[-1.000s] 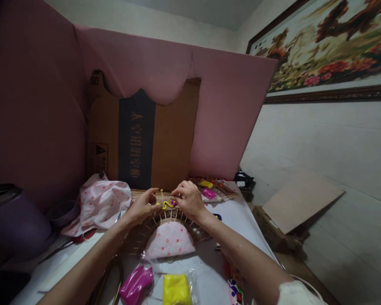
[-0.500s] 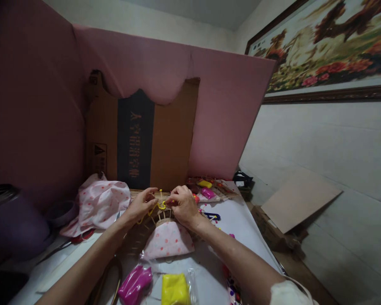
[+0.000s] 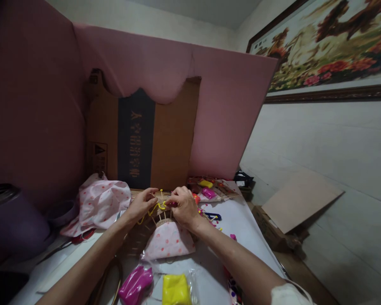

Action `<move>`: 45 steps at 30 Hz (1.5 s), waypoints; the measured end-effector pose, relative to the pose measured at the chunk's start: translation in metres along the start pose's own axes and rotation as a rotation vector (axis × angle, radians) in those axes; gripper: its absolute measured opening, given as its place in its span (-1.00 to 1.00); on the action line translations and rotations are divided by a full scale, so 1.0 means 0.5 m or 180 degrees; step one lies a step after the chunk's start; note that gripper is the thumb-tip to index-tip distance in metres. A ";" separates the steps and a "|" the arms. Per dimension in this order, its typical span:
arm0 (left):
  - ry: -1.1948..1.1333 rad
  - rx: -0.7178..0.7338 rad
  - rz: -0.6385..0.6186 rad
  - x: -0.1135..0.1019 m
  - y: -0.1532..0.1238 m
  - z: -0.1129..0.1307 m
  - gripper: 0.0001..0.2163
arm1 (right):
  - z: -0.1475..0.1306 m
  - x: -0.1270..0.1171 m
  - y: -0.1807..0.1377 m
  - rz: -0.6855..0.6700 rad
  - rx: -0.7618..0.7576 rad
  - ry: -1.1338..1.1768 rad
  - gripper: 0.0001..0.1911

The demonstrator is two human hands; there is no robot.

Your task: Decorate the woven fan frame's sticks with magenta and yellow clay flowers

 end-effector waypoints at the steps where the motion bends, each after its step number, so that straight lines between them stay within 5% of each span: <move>1: -0.0004 0.0007 0.0001 0.000 0.000 0.000 -0.65 | -0.001 0.000 -0.001 0.0001 0.0001 -0.0003 -0.86; 45: -0.0012 -0.0085 0.0085 0.000 0.003 -0.008 -0.67 | -0.010 0.014 -0.010 -0.0117 -0.0295 -0.0142 -0.84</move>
Point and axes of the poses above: each hand's wrist, its own y-axis towards the middle knuckle, its own x-axis out of the palm, z = x × y, the point moved 8 cm from there along y, towards the middle knuckle, and after that the axes turned 12 degrees about z, right-handed, at the moved point
